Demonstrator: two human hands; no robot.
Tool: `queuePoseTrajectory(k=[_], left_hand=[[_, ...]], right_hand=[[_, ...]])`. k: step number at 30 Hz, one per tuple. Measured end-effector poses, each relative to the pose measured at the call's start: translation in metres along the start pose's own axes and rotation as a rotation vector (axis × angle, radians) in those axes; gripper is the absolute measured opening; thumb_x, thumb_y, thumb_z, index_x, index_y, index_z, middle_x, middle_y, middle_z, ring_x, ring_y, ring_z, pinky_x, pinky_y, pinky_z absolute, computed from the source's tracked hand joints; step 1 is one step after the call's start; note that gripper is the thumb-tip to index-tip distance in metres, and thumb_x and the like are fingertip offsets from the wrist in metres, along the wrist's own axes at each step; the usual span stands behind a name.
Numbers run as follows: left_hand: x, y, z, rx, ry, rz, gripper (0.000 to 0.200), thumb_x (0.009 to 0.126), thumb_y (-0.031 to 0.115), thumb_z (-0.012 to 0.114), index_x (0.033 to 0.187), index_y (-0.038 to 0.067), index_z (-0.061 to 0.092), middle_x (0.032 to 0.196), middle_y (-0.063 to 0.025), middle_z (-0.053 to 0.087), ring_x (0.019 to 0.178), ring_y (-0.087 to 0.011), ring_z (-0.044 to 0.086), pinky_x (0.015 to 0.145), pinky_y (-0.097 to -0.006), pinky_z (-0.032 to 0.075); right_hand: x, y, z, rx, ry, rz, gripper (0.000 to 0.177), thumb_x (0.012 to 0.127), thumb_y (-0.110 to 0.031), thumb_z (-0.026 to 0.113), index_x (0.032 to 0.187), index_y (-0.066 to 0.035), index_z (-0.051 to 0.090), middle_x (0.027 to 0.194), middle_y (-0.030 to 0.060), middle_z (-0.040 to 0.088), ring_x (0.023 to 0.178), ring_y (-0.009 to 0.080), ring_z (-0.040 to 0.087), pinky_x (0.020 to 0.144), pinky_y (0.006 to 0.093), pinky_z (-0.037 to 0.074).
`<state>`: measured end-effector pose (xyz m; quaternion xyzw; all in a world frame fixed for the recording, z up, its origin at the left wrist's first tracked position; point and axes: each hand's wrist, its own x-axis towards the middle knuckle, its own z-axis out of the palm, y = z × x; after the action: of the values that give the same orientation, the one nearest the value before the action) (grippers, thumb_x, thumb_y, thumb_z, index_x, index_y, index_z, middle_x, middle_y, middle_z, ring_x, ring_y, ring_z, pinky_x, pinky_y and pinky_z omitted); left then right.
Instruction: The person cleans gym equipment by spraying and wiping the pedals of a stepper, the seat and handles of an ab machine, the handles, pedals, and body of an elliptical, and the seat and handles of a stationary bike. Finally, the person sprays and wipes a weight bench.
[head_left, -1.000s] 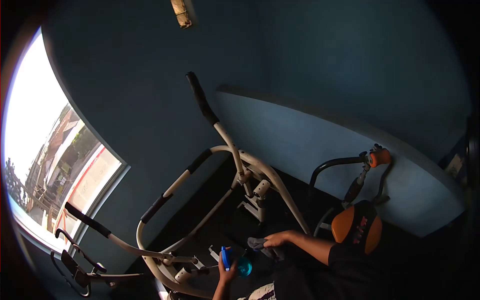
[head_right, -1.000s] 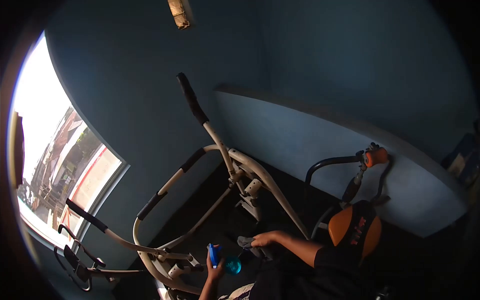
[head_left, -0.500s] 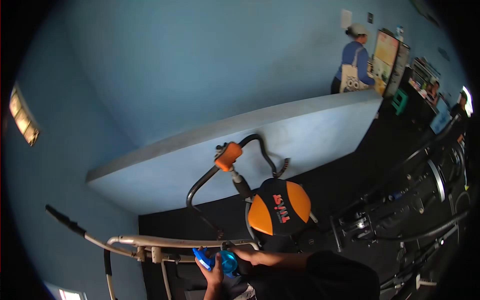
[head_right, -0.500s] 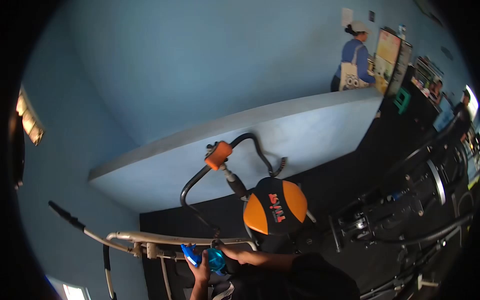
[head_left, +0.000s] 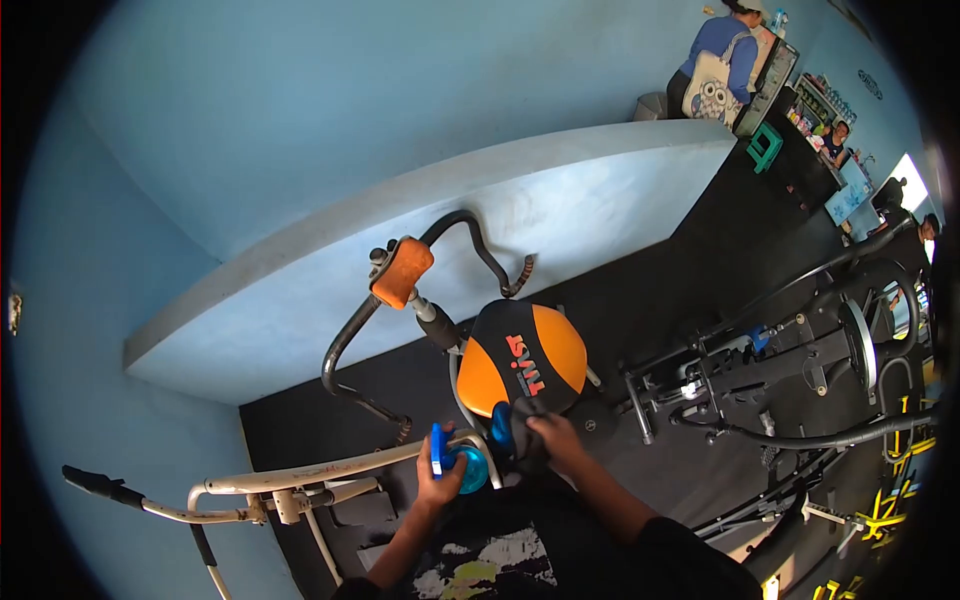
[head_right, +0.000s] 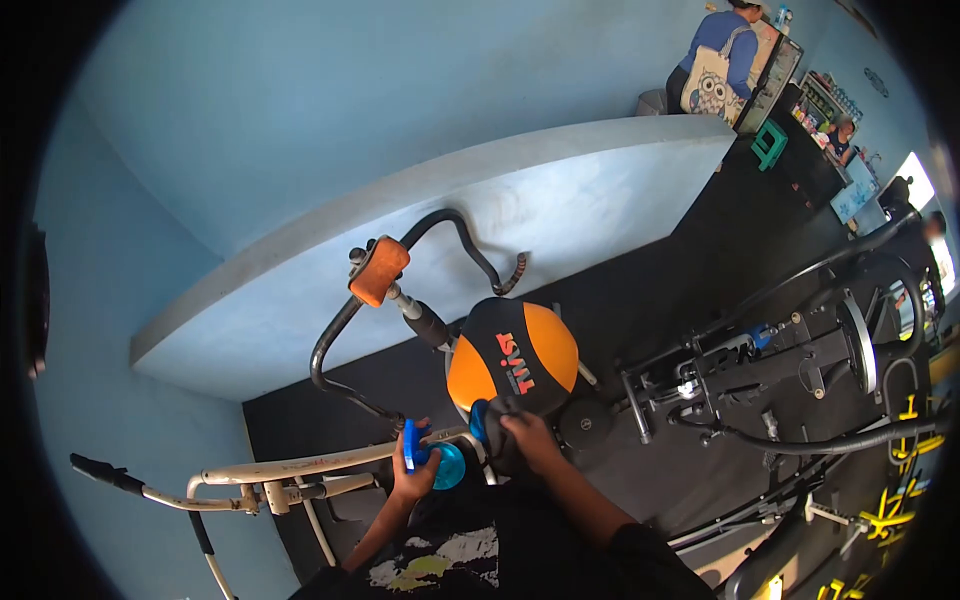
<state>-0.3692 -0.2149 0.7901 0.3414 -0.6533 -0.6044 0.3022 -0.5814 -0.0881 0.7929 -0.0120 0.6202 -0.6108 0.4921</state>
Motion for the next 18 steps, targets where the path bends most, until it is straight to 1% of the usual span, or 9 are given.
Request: queuePoseTrajectory(k=[1, 3, 4, 6, 7, 9, 14, 16, 18], left_hand=[[0.004, -0.013, -0.001, 0.057, -0.032, 0.016, 0.059, 0.081, 0.000, 0.070, 0.136, 0.003, 0.052, 0.130, -0.0158, 0.063, 0.115, -0.0254, 0.065, 0.097, -0.0378, 0.051], [0.010, -0.023, -0.006, 0.186, -0.057, 0.075, 0.057, 0.079, 0.006, 0.072, 0.133, 0.008, 0.056, 0.115, -0.0138, 0.068, 0.107, -0.0245, 0.069, 0.093, -0.0367, 0.053], [0.018, -0.022, -0.009, 0.179, -0.075, 0.067, 0.057, 0.079, 0.006, 0.072, 0.133, 0.008, 0.056, 0.115, -0.0138, 0.068, 0.107, -0.0245, 0.069, 0.093, -0.0367, 0.053], [0.029, -0.027, -0.015, 0.253, -0.223, -0.179, 0.056, 0.079, 0.010, 0.072, 0.133, 0.010, 0.057, 0.108, -0.0098, 0.068, 0.101, -0.0212, 0.069, 0.090, -0.0358, 0.054], [0.034, -0.042, -0.016, 0.243, -0.243, -0.190, 0.056, 0.079, 0.010, 0.072, 0.133, 0.010, 0.057, 0.108, -0.0098, 0.068, 0.101, -0.0212, 0.069, 0.090, -0.0358, 0.054], [0.046, -0.066, -0.014, 0.145, -0.321, -0.186, 0.054, 0.079, 0.011, 0.070, 0.131, 0.012, 0.058, 0.099, -0.0066, 0.066, 0.093, -0.0182, 0.068, 0.086, -0.0341, 0.054], [0.073, -0.094, 0.002, 0.272, -0.429, -0.203, 0.047, 0.078, 0.011, 0.068, 0.124, 0.011, 0.060, 0.093, -0.0053, 0.064, 0.083, -0.0162, 0.065, 0.078, -0.0328, 0.053], [0.082, -0.112, 0.014, 0.316, -0.473, -0.321, 0.048, 0.077, 0.012, 0.069, 0.124, 0.010, 0.061, 0.094, -0.0059, 0.063, 0.084, -0.0171, 0.065, 0.079, -0.0331, 0.052], [0.088, -0.142, 0.028, 0.340, -0.501, -0.360, 0.048, 0.076, 0.012, 0.069, 0.123, 0.010, 0.061, 0.093, -0.0069, 0.064, 0.085, -0.0197, 0.065, 0.080, -0.0343, 0.052]], right_hand=[[-0.005, -0.012, -0.005, 0.058, 0.091, 0.016, 0.044, 0.094, -0.026, 0.067, 0.129, 0.000, 0.061, 0.111, 0.0087, 0.069, 0.100, 0.0169, 0.066, 0.091, 0.0310, 0.052], [-0.005, -0.016, -0.036, 0.519, -0.091, 0.059, 0.052, 0.094, -0.024, 0.068, 0.139, -0.003, 0.051, 0.124, 0.0120, 0.064, 0.113, 0.0199, 0.063, 0.100, 0.0349, 0.051], [-0.012, -0.029, -0.036, 0.522, -0.071, 0.059, 0.052, 0.094, -0.024, 0.068, 0.139, -0.003, 0.051, 0.124, 0.0120, 0.064, 0.113, 0.0199, 0.063, 0.100, 0.0349, 0.051], [-0.035, -0.059, -0.028, 0.777, -0.098, -0.043, 0.055, 0.094, -0.019, 0.070, 0.141, -0.005, 0.048, 0.128, 0.0135, 0.060, 0.118, 0.0210, 0.061, 0.102, 0.0378, 0.051], [-0.034, -0.056, -0.026, 0.777, -0.073, -0.044, 0.055, 0.094, -0.019, 0.070, 0.141, -0.005, 0.048, 0.128, 0.0135, 0.060, 0.118, 0.0210, 0.061, 0.102, 0.0378, 0.051], [-0.031, -0.046, -0.023, 0.293, 0.217, -0.302, 0.050, 0.094, -0.014, 0.070, 0.138, -0.004, 0.051, 0.125, 0.0133, 0.062, 0.116, 0.0208, 0.062, 0.101, 0.0383, 0.052], [-0.031, 0.008, -0.036, 0.410, 0.436, -0.280, 0.041, 0.095, -0.013, 0.068, 0.133, -0.003, 0.054, 0.122, 0.0133, 0.064, 0.119, 0.0201, 0.059, 0.098, 0.0377, 0.052], [-0.034, 0.043, -0.048, 0.420, 0.501, -0.250, 0.037, 0.097, -0.014, 0.065, 0.131, -0.002, 0.055, 0.122, 0.0127, 0.064, 0.120, 0.0204, 0.059, 0.099, 0.0383, 0.051], [-0.035, 0.080, -0.066, 0.570, 0.571, -0.257, 0.040, 0.100, -0.025, 0.059, 0.133, -0.002, 0.055, 0.128, 0.0112, 0.063, 0.121, 0.0245, 0.060, 0.106, 0.0436, 0.046]])
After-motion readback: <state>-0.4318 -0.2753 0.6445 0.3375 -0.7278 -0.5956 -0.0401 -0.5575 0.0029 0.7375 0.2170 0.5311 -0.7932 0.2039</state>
